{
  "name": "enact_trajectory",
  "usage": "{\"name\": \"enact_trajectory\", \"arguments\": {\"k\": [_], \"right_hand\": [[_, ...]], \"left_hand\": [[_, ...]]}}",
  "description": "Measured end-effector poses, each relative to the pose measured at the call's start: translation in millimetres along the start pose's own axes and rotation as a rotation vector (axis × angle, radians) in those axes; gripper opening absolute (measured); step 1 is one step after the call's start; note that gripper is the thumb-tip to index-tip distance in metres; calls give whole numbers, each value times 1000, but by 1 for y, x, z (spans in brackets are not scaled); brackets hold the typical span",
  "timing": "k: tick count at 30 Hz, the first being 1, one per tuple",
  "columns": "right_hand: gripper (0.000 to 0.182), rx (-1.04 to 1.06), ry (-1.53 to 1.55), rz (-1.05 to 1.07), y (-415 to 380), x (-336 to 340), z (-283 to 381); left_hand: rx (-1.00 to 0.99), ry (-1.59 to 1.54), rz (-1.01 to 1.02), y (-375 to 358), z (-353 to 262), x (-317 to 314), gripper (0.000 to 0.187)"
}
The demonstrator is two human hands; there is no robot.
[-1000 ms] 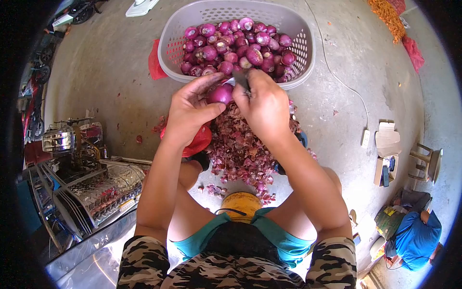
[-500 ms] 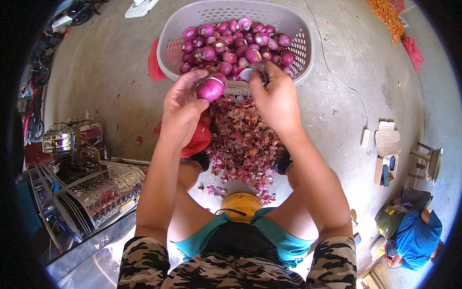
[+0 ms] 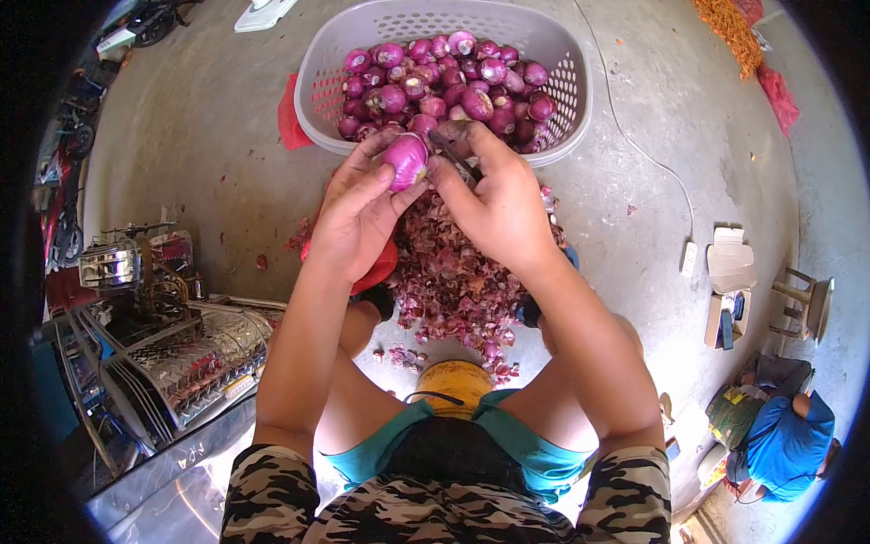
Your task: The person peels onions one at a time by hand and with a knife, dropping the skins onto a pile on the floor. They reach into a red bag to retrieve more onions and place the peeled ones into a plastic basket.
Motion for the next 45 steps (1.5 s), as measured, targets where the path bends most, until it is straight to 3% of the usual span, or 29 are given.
{"name": "enact_trajectory", "arguments": {"k": [8, 14, 20, 32, 35, 38, 41, 45], "right_hand": [[32, -132, -89, -22, 0, 6, 14], [30, -117, -72, -54, 1, 4, 11], [26, 17, -250, -120, 0, -1, 2], [19, 23, -104, -220, 3, 1, -3], [20, -84, -126, -177, 2, 4, 5], [21, 147, -216, -120, 4, 7, 11], [23, 57, -122, -27, 6, 10, 17], [24, 86, -72, -26, 7, 8, 5]], "left_hand": [[-36, 61, 6, -2, 2, -2, 40], [-46, 20, -38, -2, 2, -3, 40], [-46, 63, -37, -1, 4, 0, 40], [-64, 48, -6, 1, 9, 0, 41], [-57, 29, 12, 2, 10, 2, 39], [-72, 32, 15, 4, 10, 4, 37], [-73, 30, -6, 3, 8, 3, 37], [-91, 48, -43, 3, 10, 0, 38]]}}
Point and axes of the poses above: each hand's wrist, its own y-axis towards the middle knuckle, its own x-axis out of the back of the hand, z = x × y, the point moved 2 cm from there along y, towards the middle knuckle, and after that the axes turned 6 degrees about y, right-handed, at the moved point
